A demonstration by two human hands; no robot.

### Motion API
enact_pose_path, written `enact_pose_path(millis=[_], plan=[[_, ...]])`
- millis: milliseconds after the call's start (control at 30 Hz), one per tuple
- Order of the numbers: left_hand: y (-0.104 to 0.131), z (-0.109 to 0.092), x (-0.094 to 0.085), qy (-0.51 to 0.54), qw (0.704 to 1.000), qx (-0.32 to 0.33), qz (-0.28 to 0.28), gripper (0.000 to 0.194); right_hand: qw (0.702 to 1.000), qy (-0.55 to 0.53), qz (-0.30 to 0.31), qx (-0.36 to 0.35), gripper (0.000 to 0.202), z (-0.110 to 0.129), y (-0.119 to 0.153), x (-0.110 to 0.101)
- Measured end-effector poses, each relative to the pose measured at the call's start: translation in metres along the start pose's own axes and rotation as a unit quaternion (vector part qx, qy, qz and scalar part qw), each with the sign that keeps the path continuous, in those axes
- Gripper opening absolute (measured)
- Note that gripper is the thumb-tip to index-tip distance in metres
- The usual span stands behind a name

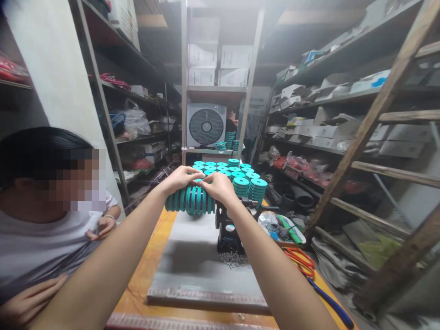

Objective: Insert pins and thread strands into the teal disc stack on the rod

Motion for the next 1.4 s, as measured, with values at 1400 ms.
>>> enact_pose_path(millis=[1400], plan=[[-0.002, -0.001, 0.005, -0.222, 0.973, 0.066, 0.008, 0.024, 0.999, -0.029, -0.011, 0.017, 0.017, 0.040, 0.086, -0.055]])
Point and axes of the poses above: each hand's wrist, its own y-axis away from the middle knuckle, its own x-axis out of the palm, z = x × y, the point moved 7 cm from there along -y, towards the middle knuckle, and after that the axes turned 8 degrees about -z, right-handed, at the moved point
